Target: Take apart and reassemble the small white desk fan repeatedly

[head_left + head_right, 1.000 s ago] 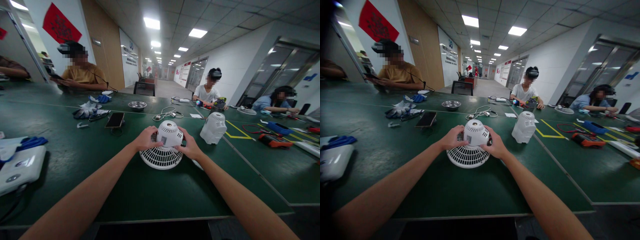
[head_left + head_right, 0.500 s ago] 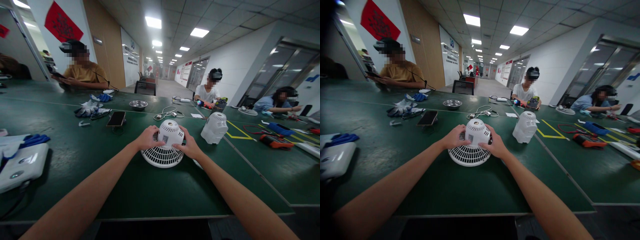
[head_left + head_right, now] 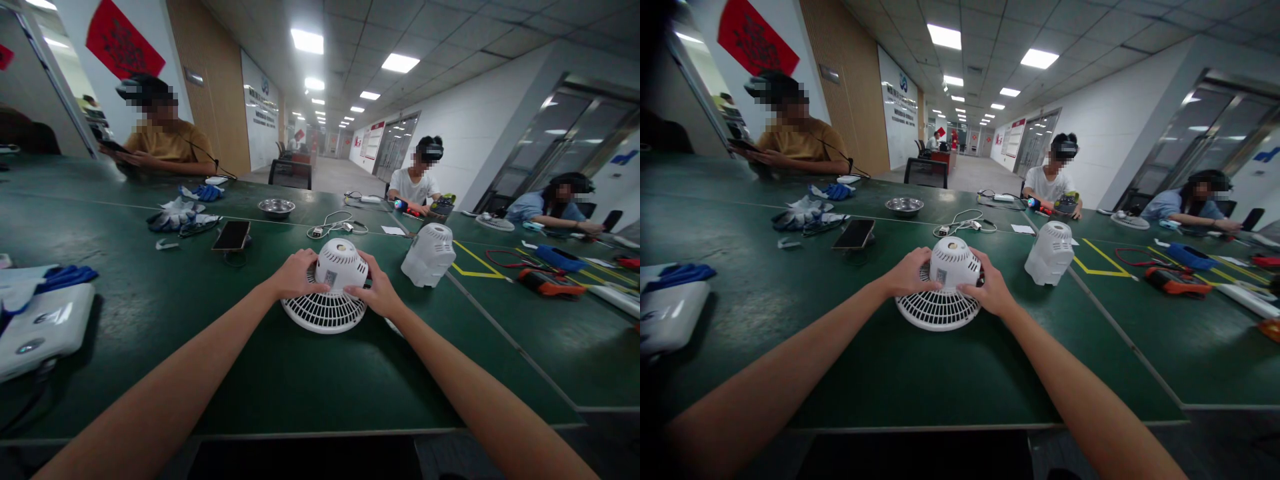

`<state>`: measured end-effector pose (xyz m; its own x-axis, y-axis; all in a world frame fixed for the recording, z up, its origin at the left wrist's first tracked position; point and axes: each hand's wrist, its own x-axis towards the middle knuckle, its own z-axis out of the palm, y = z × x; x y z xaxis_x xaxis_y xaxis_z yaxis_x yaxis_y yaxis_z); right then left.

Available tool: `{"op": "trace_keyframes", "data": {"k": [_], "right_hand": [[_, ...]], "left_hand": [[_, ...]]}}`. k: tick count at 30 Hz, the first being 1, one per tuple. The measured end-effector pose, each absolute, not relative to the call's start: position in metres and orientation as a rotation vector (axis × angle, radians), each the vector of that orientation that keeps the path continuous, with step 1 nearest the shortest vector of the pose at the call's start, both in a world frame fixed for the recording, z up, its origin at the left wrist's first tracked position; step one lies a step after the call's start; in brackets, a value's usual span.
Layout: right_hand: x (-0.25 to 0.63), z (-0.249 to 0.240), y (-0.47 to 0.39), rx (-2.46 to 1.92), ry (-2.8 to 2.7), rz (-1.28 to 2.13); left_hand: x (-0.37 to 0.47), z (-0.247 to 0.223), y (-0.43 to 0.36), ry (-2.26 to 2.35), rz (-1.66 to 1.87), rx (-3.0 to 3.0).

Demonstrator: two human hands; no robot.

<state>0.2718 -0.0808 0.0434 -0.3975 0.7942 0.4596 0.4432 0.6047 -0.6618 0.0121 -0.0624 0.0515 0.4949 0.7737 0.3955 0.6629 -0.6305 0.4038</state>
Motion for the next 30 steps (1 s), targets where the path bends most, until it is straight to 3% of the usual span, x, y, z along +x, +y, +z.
{"op": "trace_keyframes", "data": {"k": [8,16,30], "right_hand": [[0.278,0.047,-0.081,-0.962,-2.087,0.389],[0.277,0.048,-0.087,-0.920,-2.147,0.630],[0.272,0.056,-0.093,-0.956,-2.192,0.623]], "left_hand": [[0.010,0.050,-0.064,1.265,0.906,2.529],[0.013,0.045,-0.072,0.927,1.014,2.375],[0.031,0.051,-0.084,1.027,1.085,2.468]]}}
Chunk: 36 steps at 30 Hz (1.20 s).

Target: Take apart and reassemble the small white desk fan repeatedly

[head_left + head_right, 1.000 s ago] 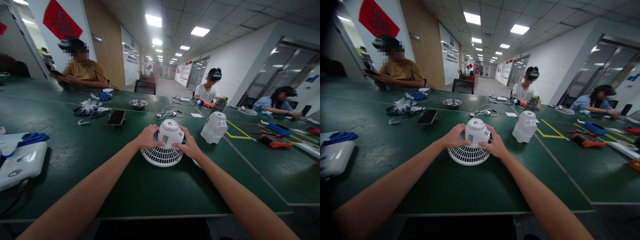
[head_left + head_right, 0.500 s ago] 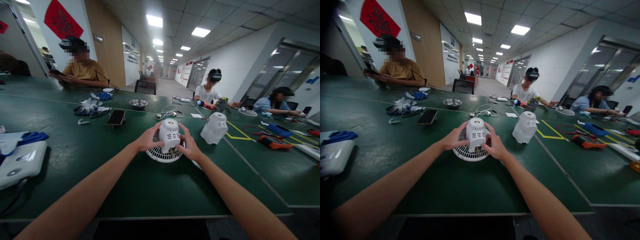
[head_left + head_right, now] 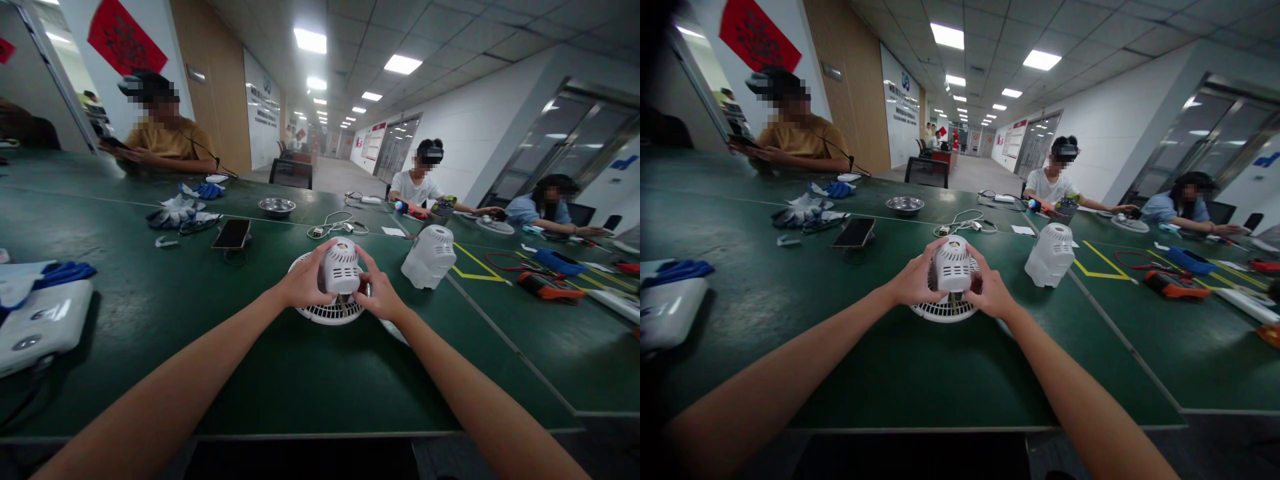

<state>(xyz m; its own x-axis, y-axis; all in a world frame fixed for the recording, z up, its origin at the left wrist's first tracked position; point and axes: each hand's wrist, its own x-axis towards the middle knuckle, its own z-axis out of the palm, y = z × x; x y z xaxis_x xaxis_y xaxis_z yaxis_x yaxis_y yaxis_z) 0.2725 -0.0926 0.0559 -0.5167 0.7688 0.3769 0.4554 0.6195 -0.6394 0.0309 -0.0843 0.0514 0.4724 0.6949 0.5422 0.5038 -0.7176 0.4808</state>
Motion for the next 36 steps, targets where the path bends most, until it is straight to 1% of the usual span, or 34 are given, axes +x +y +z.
{"op": "trace_keyframes", "data": {"k": [7,14,20,22,26,31,36], "right_hand": [[0.272,0.062,-0.094,-1.000,-2.244,0.580],[0.271,0.061,-0.093,-0.984,-2.246,0.621],[0.269,0.057,-0.093,-0.998,-2.222,0.411],[0.269,0.055,-0.092,-1.018,-2.186,0.381],[0.272,0.051,-0.086,-1.055,-2.134,0.378],[0.281,0.047,-0.075,-1.138,-2.031,0.414],[0.284,0.046,-0.075,-1.083,-2.045,0.517]], "left_hand": [[0.026,0.054,-0.083,0.951,1.067,2.458],[0.022,0.052,-0.078,0.889,1.068,2.474],[0.026,0.040,-0.073,1.125,1.091,2.512],[0.025,0.040,-0.073,1.134,1.102,2.497],[0.020,0.040,-0.070,1.171,1.131,2.422],[0.006,0.024,-0.049,1.476,1.240,2.151],[-0.008,0.008,-0.031,1.601,1.163,1.847]]}}
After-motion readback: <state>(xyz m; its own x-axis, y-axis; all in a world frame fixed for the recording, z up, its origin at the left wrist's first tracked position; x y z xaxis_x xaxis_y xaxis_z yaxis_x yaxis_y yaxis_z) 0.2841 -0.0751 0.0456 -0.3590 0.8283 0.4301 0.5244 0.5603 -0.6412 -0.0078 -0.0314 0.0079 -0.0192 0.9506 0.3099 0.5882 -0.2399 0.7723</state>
